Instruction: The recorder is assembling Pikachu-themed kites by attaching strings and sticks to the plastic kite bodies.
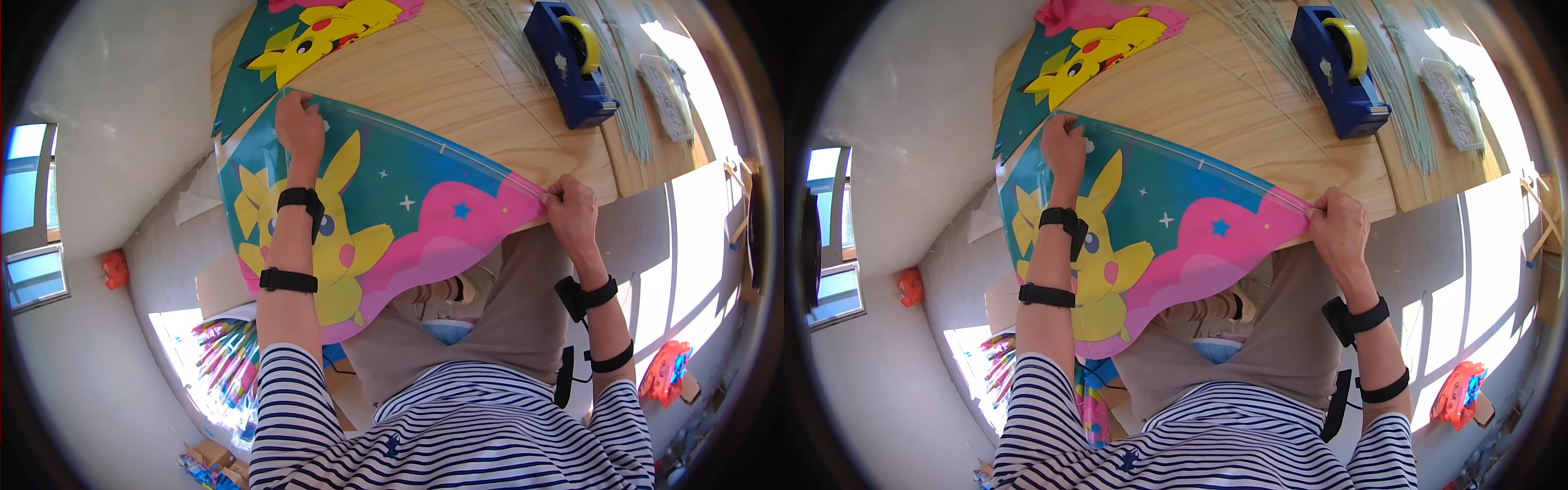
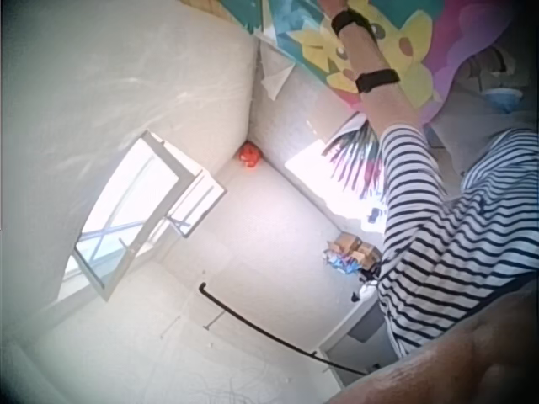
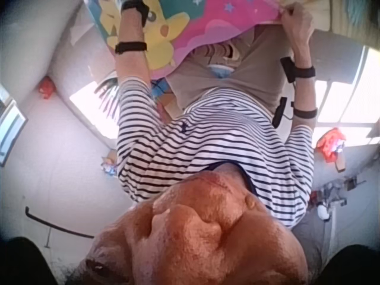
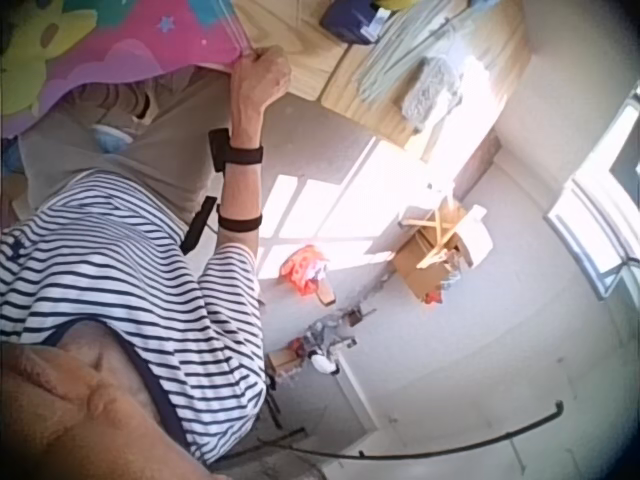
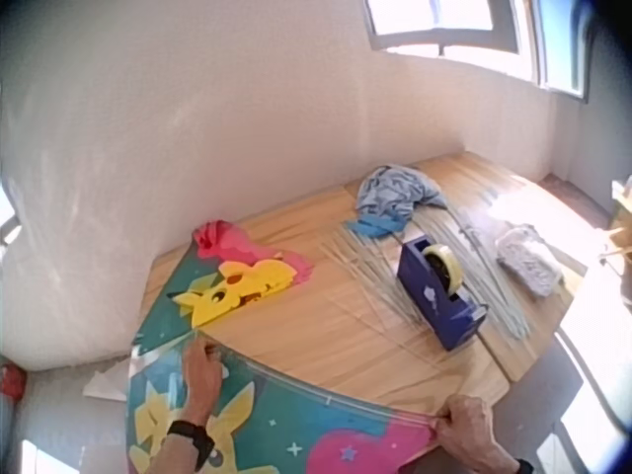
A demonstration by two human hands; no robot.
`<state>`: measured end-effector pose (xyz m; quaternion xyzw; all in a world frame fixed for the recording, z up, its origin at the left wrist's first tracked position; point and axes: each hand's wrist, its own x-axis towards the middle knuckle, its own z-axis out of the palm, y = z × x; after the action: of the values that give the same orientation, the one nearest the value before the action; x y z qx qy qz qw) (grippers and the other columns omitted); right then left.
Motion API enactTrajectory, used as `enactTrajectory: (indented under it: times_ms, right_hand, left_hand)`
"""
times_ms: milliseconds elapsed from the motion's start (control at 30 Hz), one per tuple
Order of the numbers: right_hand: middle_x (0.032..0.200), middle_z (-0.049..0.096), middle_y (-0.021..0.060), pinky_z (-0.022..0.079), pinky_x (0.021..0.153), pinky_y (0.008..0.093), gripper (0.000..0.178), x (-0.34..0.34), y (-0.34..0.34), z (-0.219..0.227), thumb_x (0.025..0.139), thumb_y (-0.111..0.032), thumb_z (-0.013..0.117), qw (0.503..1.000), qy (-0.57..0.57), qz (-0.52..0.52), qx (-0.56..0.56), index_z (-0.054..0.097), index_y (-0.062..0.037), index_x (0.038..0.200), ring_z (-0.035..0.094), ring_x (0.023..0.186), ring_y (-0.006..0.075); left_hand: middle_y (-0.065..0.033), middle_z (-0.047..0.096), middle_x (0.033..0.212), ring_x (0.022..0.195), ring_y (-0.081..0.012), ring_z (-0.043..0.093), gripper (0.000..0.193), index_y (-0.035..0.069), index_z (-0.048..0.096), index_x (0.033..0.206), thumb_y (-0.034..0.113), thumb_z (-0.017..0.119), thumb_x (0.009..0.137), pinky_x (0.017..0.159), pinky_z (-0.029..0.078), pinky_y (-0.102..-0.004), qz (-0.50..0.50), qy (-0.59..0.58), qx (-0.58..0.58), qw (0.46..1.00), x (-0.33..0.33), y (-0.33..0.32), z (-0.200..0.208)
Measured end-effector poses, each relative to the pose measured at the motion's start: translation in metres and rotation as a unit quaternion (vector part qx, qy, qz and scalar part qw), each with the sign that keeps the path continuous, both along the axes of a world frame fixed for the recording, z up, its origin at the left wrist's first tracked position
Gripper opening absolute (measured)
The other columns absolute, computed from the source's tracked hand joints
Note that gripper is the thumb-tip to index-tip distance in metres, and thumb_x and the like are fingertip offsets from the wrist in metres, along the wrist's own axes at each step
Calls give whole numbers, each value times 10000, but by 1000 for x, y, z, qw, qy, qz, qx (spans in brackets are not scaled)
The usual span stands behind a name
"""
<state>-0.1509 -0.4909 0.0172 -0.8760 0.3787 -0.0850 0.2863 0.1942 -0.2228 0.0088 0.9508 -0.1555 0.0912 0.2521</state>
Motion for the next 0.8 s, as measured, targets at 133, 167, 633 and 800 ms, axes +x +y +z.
enactTrajectory:
  times_ms: [133,167,633,800]
  right_hand:
    - [732,674,163,509,681,446,73,-2,-1,-1,727,-99,694,1000,3,0,2,665,-36,748,665,746,359]
    - [730,673,163,510,680,447,69,-1,-1,0,726,-100,686,1000,3,3,-3,666,-37,747,665,746,359]
    - [777,710,149,539,729,418,105,0,-18,11,714,-170,699,995,83,-15,55,729,-74,745,694,794,337]
    - [778,708,155,535,713,413,161,-12,-31,14,698,-208,771,990,122,-36,63,726,-68,765,693,783,336]
  left_hand:
    - [-152,607,1259,1150,-348,582,356,30,633,1169,185,712,858,964,468,-445,-196,-34,26,980,-43,0,7]
    - [-157,597,1290,1181,-348,567,399,22,623,1199,210,715,859,987,457,-440,-203,-47,45,977,-47,2,1]
    - [-156,523,1435,1322,-344,484,546,24,581,1324,302,709,873,1092,396,-401,-215,-18,70,974,-47,12,-9]
    - [-159,521,1437,1313,-349,489,552,20,581,1322,310,711,870,1087,400,-403,-219,-13,63,974,-48,11,-12]
